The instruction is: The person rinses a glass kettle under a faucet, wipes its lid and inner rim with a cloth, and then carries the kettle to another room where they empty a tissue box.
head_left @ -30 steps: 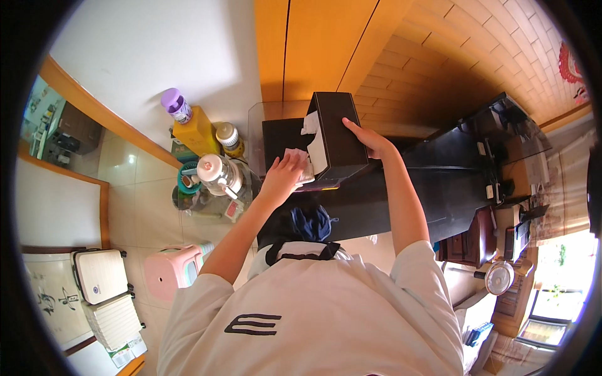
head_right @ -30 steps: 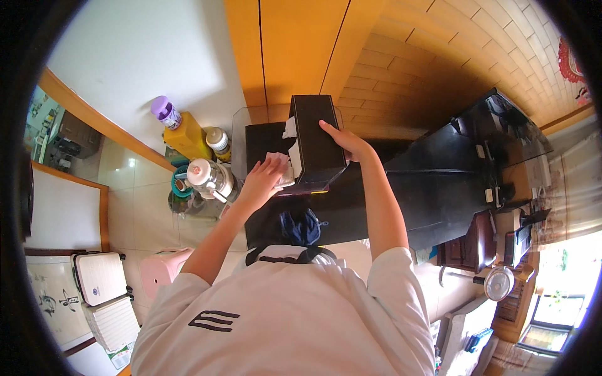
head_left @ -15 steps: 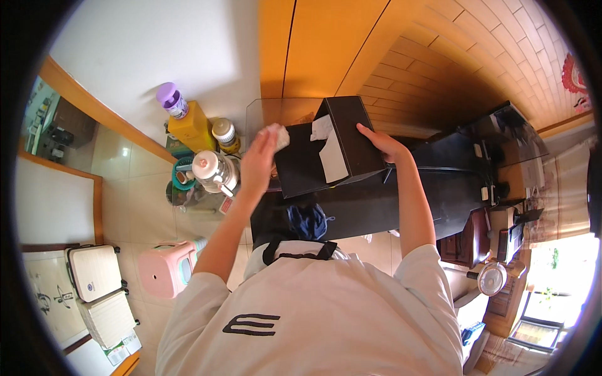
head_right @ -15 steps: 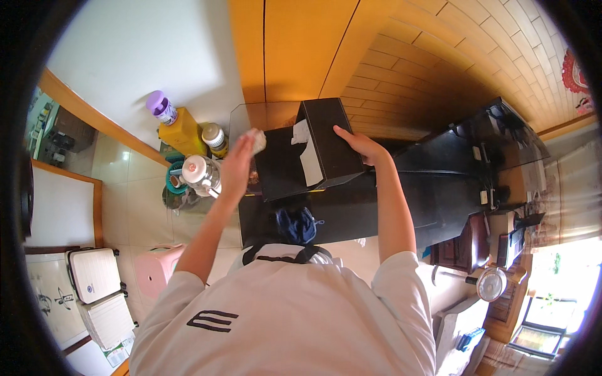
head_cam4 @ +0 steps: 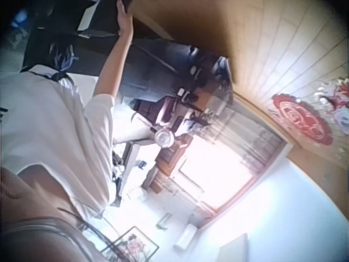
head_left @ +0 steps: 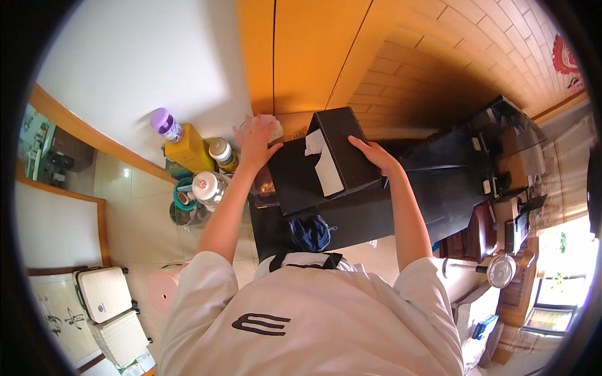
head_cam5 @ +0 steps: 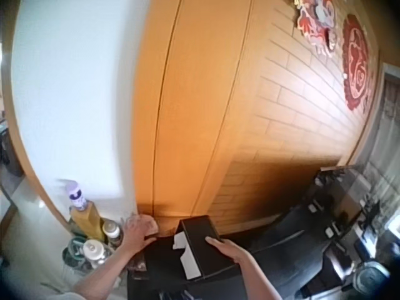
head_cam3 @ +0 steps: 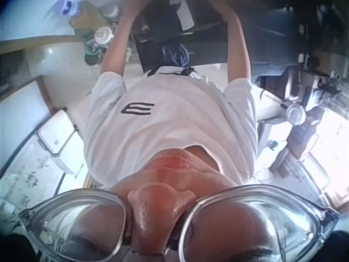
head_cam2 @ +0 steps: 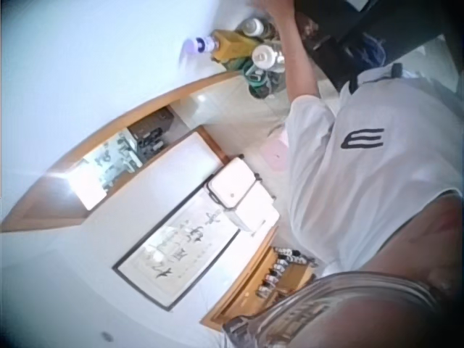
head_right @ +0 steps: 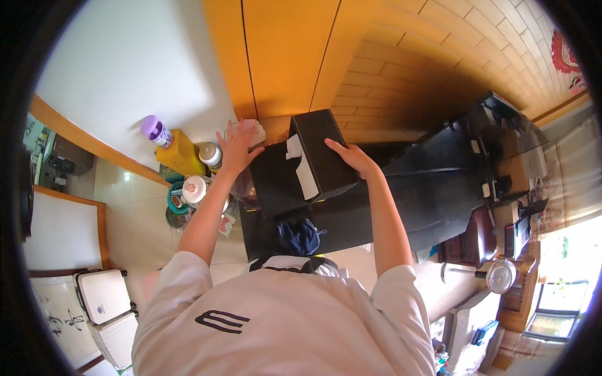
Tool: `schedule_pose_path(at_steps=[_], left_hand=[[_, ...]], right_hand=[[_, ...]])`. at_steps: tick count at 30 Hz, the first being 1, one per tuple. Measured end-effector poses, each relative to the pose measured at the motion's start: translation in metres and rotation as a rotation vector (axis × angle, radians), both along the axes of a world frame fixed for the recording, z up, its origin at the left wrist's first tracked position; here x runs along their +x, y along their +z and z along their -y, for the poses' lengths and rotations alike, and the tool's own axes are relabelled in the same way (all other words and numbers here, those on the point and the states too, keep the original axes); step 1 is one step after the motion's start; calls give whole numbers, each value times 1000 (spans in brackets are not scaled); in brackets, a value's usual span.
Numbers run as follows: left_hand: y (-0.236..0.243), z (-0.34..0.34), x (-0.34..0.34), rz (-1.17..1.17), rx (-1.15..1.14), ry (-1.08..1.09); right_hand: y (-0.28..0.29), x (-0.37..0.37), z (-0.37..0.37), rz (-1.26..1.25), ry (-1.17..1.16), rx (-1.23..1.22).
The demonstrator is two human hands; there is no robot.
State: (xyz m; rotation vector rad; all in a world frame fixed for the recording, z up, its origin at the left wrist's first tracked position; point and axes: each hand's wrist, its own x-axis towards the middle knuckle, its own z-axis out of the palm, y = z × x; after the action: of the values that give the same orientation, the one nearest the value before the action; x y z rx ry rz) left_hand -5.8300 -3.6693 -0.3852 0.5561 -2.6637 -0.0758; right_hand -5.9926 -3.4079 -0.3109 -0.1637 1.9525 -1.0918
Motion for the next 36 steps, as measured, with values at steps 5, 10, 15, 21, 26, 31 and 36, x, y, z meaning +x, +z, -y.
schedule_pose_path(at_steps=[5, 10, 15, 21, 26, 31, 36], left_hand=[[8, -41, 11, -462, 184, -51], [-9, -130, 10, -397, 1650, -187], [-7, -156, -5, -380, 1787, 5], [-69, -120, -32, -460, 1335, 38], [-78, -95, -70, -424, 800, -226], [-54, -111, -71, -168, 852, -82], [-73, -131, -62, -223, 771, -79]], right_hand=[[-15, -8, -11, -14, 33, -78], [-22, -5, -31, -2, -36, -196], [-62, -1, -52, -284, -230, -374], [-45, 38, -47, -63, -290, -634], [-37, 49, -50, -276, -92, -535], [-45, 45, -58, -227, -151, -548], [-31, 49, -53, -114, -169, -490]])
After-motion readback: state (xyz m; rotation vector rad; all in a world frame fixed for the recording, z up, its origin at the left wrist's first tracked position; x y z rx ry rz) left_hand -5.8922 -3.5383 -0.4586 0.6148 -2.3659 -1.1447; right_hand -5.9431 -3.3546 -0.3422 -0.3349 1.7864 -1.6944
